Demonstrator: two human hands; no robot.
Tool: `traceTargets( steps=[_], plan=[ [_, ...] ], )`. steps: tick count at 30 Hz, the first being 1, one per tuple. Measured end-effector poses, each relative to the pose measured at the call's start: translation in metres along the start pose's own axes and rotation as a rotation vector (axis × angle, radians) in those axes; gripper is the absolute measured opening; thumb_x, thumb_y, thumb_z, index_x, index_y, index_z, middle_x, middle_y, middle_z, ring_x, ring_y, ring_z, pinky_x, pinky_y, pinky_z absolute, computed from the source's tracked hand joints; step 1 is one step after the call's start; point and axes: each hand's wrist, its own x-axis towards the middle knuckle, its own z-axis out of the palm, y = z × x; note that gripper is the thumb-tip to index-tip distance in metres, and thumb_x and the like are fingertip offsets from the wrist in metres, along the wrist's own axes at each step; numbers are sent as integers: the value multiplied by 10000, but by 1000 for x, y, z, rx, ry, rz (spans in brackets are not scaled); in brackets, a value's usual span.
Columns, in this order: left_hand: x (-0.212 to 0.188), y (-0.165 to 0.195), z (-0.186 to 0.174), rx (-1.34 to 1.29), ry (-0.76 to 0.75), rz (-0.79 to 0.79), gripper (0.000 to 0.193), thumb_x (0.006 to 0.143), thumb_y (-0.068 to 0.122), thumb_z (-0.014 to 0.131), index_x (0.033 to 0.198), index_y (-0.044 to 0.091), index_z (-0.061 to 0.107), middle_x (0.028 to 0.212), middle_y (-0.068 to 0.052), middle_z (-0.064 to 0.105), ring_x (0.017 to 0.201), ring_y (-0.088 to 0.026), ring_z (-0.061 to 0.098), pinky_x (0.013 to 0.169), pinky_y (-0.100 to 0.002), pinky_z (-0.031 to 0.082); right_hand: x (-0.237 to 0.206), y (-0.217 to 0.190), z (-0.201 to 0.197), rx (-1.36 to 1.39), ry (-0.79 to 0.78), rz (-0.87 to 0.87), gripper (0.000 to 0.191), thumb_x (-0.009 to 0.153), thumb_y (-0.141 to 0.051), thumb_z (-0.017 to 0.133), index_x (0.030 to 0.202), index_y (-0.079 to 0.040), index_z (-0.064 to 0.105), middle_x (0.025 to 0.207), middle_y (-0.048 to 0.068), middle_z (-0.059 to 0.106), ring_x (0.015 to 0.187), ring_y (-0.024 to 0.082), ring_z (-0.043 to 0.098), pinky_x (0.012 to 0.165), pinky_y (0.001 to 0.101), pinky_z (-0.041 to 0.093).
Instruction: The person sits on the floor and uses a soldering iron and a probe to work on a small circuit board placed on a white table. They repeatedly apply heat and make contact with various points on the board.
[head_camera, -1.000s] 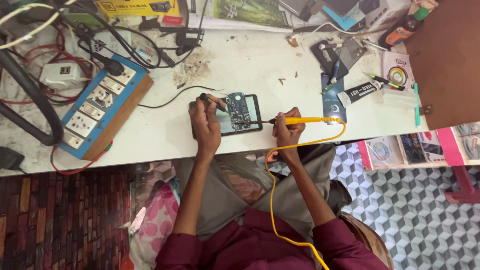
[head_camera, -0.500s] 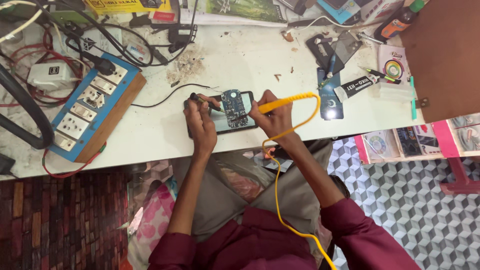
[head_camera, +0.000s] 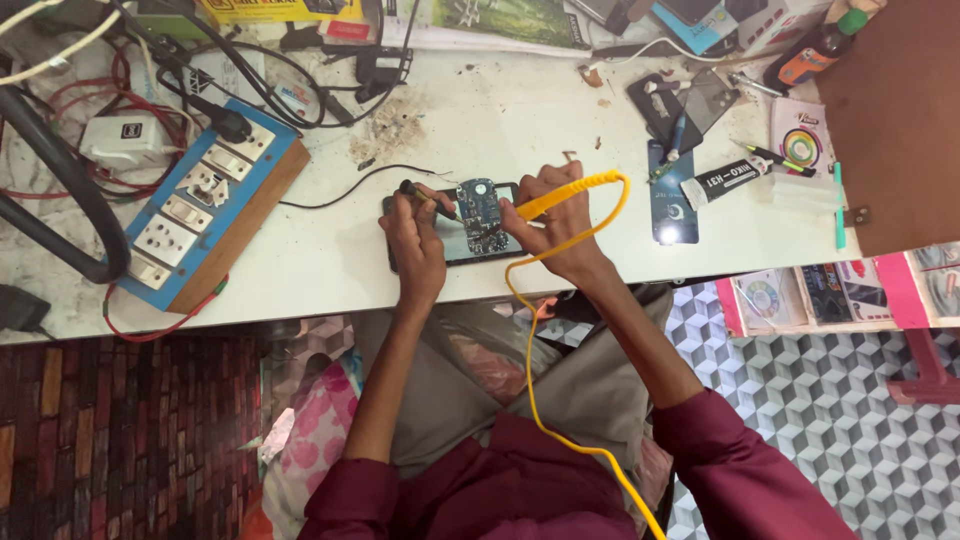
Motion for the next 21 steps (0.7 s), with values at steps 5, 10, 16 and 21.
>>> traceTargets(
  steps=[5, 10, 16, 21],
  plan=[
    [0, 1, 0, -45, 14, 4, 84, 1089, 28, 432, 1073, 10, 512, 933, -88, 703, 890, -192, 683, 882, -346, 498, -15, -14, -5, 35, 42, 103, 202, 915, -204, 760, 846, -67, 628, 823, 77, 578, 833, 287, 484, 797, 437, 338],
    [6, 9, 4, 5, 12, 58, 97, 1082, 15, 450, 1026, -4, 528, 887, -103, 708, 858, -193, 683, 832, -336, 525, -26, -15, -2, 79, 144, 217, 222, 931, -197, 754, 799, -51, 650, 730, 74, 588, 659, 242, 522, 604, 390, 373],
    [4, 17, 4, -102, -8, -6, 100, 1085, 17, 447, 1039, -13, 532, 881, -114, 706, 842, -182, 679, 806, -313, 532, -37, -22, -4, 303, 217, 453, 291, 953, -177, 740, 754, -20, 597, 584, 27, 603, 450, 101, 494, 436, 289, 352],
    [5, 14, 6, -131, -8, 10, 88, 1075, 28, 449, 1065, -12, 527, 929, -123, 690, 874, -181, 675, 841, -312, 543, -41, -35, -10, 275, 228, 456, 249, 929, -177, 746, 783, -23, 617, 550, 30, 577, 441, 84, 463, 432, 283, 347]
  ],
)
